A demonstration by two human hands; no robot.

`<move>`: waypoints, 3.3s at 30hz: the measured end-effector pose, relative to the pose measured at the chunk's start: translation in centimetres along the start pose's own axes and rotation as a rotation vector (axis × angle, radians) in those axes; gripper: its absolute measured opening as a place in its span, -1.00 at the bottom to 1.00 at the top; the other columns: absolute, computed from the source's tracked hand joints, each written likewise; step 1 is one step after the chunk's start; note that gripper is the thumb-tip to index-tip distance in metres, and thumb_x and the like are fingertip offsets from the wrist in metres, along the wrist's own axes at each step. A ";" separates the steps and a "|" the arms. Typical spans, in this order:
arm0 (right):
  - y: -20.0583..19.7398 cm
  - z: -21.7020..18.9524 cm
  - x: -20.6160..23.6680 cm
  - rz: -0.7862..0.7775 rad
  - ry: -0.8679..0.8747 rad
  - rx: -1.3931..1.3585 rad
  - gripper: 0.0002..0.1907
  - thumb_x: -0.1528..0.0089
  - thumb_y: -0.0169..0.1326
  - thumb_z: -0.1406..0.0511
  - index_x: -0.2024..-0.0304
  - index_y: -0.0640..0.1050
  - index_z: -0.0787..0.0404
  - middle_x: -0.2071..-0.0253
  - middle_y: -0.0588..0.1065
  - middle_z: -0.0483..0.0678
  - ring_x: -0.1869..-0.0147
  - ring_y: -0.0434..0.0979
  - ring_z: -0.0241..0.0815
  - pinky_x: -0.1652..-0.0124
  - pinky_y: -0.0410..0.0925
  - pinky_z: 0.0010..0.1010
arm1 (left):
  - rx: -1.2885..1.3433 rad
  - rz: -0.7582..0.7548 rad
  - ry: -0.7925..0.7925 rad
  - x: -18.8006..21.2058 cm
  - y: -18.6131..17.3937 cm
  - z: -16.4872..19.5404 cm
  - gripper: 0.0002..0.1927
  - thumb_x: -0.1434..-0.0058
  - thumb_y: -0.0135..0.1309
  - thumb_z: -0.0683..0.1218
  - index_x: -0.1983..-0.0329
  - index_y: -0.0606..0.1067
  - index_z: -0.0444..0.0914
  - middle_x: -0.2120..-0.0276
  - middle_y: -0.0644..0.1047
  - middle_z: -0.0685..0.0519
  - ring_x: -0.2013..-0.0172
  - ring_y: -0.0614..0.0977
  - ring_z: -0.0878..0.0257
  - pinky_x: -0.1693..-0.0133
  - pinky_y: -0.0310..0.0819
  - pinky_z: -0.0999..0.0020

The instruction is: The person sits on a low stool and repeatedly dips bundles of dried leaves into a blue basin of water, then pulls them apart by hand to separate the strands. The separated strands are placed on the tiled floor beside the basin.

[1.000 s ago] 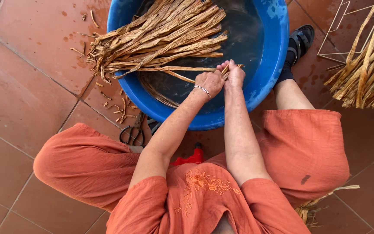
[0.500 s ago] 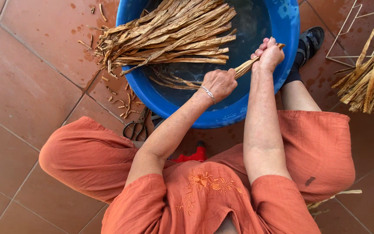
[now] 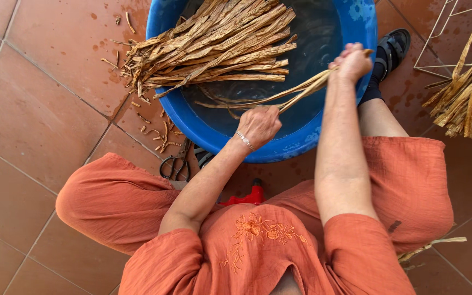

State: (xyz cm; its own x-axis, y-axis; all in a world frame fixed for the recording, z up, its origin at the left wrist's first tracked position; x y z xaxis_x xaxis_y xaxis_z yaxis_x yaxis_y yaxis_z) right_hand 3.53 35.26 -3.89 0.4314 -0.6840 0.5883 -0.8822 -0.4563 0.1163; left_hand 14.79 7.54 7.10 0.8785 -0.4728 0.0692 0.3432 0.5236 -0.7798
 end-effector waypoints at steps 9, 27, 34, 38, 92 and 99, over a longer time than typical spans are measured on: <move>-0.4 -3.3 -3.1 -0.076 -0.269 0.046 -0.81 -0.31 -0.01 0.36 0.43 0.46 0.23 0.64 0.35 -0.17 0.73 0.24 -0.43 0.77 0.10 -0.49 | -0.023 -0.087 -0.087 3.7 -2.5 -4.1 -0.87 -0.30 -0.03 -0.12 0.36 0.41 -0.24 0.57 0.49 -0.05 0.52 0.58 0.03 0.46 0.50 0.09; -2.8 12.2 8.8 -0.156 0.309 0.159 -0.81 -0.27 0.24 0.31 0.22 0.45 0.14 0.58 0.38 -0.16 0.67 0.30 -0.33 0.64 0.26 -0.40 | -0.460 -0.495 -0.235 1.5 5.7 -14.3 -0.47 -0.33 0.02 0.13 -0.34 0.39 -0.10 -0.30 0.38 -0.09 -0.37 0.29 -0.04 -0.37 -0.21 -0.42; -0.4 14.4 10.2 -0.279 0.468 0.010 -0.75 -0.16 0.38 0.29 0.38 0.49 0.09 0.69 0.16 -0.26 0.72 0.12 -0.36 0.62 0.19 -0.40 | -0.470 -0.766 -0.405 3.0 6.1 -14.8 -0.60 -0.36 0.00 0.16 -0.13 0.57 -0.10 -0.16 0.55 -0.08 -0.24 0.47 -0.01 -0.26 0.11 -0.31; -0.6 13.2 9.1 -0.069 0.323 0.252 -0.81 -0.09 0.30 0.38 0.36 0.50 0.13 0.68 0.28 -0.23 0.74 0.18 -0.34 0.67 0.12 -0.41 | -0.386 -0.481 -0.339 1.6 2.6 -13.1 -0.67 -0.35 0.02 0.11 0.02 0.61 -0.16 0.02 0.60 -0.08 -0.12 0.55 -0.06 -0.14 0.32 -0.14; 0.8 -1.5 -4.1 -0.173 0.059 -0.134 -0.66 -0.35 -0.06 0.25 0.54 0.41 0.18 0.65 0.35 -0.08 0.72 0.15 -0.30 0.67 0.08 -0.37 | 0.005 -0.014 0.005 2.3 -4.4 -2.8 -0.83 -0.29 -0.06 -0.08 0.38 0.38 -0.25 0.57 0.55 -0.09 0.53 0.62 -0.10 0.44 0.51 -0.01; -0.9 -5.5 -4.7 -0.157 -0.220 -0.062 -0.74 -0.33 0.02 0.39 0.49 0.42 0.25 0.62 0.40 -0.05 0.71 0.20 -0.33 0.72 0.05 -0.39 | -0.107 -0.105 -0.131 4.4 -3.9 -10.3 -0.86 -0.34 -0.09 -0.09 0.29 0.41 -0.23 0.51 0.56 -0.06 0.47 0.62 -0.05 0.38 0.53 -0.02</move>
State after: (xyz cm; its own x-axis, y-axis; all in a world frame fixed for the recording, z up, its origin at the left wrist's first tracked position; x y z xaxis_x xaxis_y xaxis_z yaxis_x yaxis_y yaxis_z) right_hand 1.27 41.99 -2.39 0.5885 -0.7178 0.3722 -0.8082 -0.5356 0.2449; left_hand 13.94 -3.89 4.04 0.8778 -0.4207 0.2289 0.4043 0.3948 -0.8250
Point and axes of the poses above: each hand's wrist, its own x-axis away from the middle knuckle, its own y-axis out of the palm, z = x × y, the point moved 3 cm from there along -x, towards the middle knuckle
